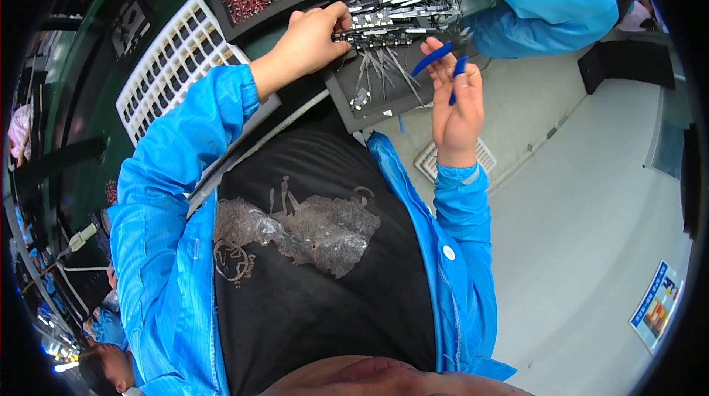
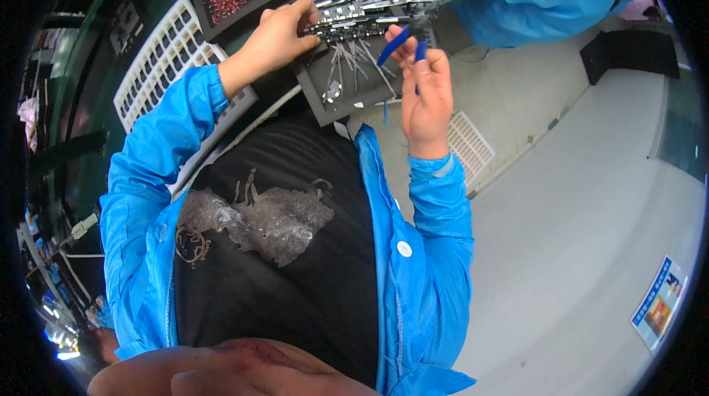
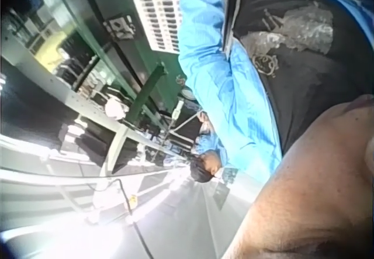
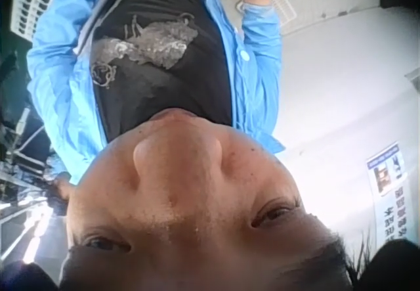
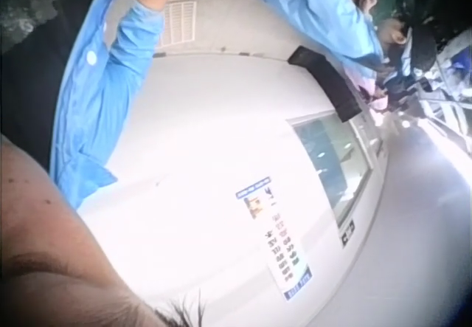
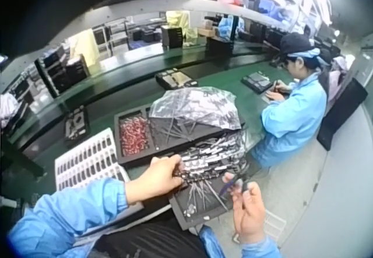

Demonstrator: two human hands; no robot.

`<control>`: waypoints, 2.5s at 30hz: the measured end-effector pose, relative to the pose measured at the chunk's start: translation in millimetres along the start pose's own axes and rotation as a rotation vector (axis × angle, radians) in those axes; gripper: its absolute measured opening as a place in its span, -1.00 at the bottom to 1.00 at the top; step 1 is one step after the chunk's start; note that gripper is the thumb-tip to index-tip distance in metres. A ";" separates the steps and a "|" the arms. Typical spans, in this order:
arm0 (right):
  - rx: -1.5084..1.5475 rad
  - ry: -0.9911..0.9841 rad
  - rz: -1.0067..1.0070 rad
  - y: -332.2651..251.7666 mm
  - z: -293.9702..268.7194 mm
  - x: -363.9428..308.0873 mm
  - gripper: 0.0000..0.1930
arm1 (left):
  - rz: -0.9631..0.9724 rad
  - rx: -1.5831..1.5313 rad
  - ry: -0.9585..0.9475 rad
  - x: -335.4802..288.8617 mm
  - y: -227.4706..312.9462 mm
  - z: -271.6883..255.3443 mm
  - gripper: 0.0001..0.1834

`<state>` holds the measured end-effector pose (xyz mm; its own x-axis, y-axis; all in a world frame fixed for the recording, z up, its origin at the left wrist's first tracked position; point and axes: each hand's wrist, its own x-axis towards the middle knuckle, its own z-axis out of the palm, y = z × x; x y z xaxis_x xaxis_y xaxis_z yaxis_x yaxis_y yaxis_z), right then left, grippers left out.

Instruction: The person assembles electronic components onto a circuit board and trims wires with pliers.

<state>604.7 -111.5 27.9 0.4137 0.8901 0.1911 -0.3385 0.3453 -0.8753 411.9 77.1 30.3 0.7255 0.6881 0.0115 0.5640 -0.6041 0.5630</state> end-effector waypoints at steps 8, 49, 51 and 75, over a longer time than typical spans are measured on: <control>0.325 -0.028 0.107 -36.1 9.7 10.4 -0.73 | 0.053 -0.503 0.242 -19.8 1.8 -41.9 -0.78; -1.116 -0.133 -0.127 -18.7 59.3 -33.4 -0.60 | -0.126 -1.209 0.310 -67.6 41.6 -32.3 -0.83; -1.239 -0.127 -0.206 -14.4 63.3 -34.5 -0.54 | -0.128 -1.209 0.304 -68.5 37.2 -34.1 -0.81; -1.462 -0.126 -0.352 -3.0 75.1 -37.8 -0.43 | -0.069 -1.150 0.336 -73.8 24.1 -27.7 -0.78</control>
<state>526.7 -123.9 56.7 0.1932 0.8724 0.4491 0.9063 0.0166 -0.4222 361.1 22.9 65.9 0.4717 0.8788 0.0716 -0.2090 0.0326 0.9774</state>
